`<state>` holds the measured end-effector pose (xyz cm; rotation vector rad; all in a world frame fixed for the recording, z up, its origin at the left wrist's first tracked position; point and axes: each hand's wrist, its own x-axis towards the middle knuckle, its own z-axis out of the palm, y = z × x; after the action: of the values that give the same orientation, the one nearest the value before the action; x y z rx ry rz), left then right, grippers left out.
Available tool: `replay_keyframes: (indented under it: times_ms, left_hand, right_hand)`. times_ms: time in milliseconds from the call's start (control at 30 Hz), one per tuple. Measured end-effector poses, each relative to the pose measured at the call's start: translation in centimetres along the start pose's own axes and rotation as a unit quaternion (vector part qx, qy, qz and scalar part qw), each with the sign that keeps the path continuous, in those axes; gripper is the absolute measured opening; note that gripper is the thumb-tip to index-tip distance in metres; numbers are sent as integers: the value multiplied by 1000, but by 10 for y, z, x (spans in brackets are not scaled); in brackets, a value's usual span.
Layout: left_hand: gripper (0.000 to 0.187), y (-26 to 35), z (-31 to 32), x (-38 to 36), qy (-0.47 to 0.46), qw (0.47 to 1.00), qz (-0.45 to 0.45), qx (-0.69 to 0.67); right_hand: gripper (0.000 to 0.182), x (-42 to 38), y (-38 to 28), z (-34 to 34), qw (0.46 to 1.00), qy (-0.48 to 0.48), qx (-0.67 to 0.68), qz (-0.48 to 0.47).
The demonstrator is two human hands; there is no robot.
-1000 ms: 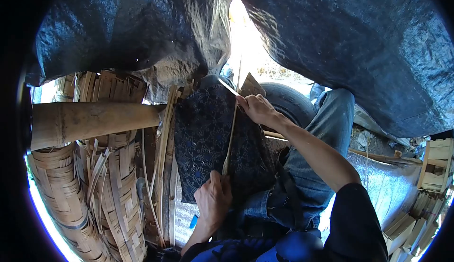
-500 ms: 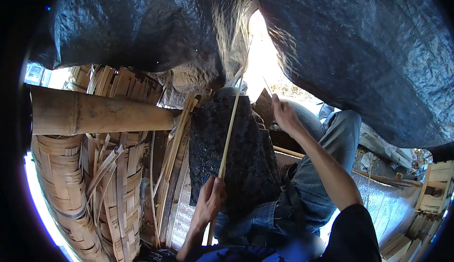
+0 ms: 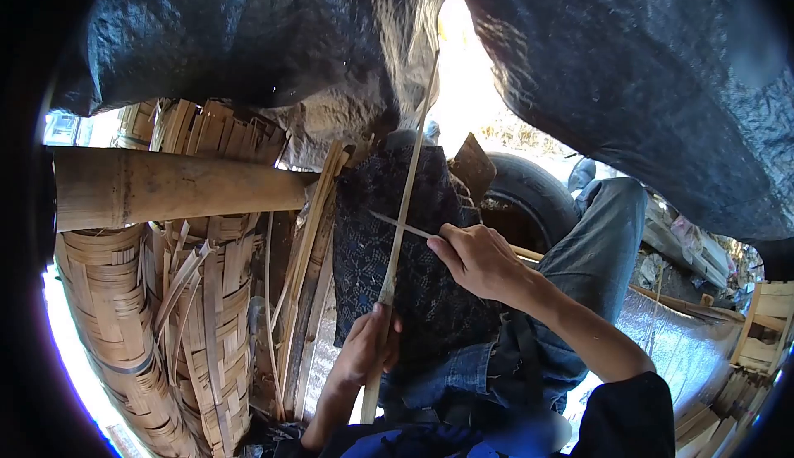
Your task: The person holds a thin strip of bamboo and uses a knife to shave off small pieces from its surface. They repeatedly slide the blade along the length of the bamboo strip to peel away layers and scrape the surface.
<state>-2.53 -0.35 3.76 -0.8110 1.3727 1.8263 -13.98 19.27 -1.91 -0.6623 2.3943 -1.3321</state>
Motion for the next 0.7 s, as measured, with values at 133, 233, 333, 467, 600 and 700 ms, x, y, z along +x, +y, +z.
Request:
replay_keyframes:
  times_ms: [133, 233, 333, 467, 600, 700]
  left_hand:
    - [46, 4, 11, -2, 37, 990, 21, 131]
    - [41, 4, 12, 4, 46, 982, 30, 181]
    - [38, -2, 14, 7, 70, 958, 60, 272]
    - [30, -5, 21, 7, 135, 888, 170, 406]
    - [26, -11, 25, 9, 153, 878, 178, 418]
    - [26, -12, 25, 7, 157, 870, 186, 428]
  right_hand:
    - [36, -12, -15, 2, 996, -72, -52, -24]
    - [39, -15, -21, 4, 987, -90, -132, -8]
    - [40, -17, -22, 3, 985, -129, -116, 26]
    - [41, -20, -26, 5, 982, -138, -117, 52]
    - [41, -26, -22, 13, 979, -112, -164, 39]
    - [41, -26, -19, 18, 978, -101, -179, 40]
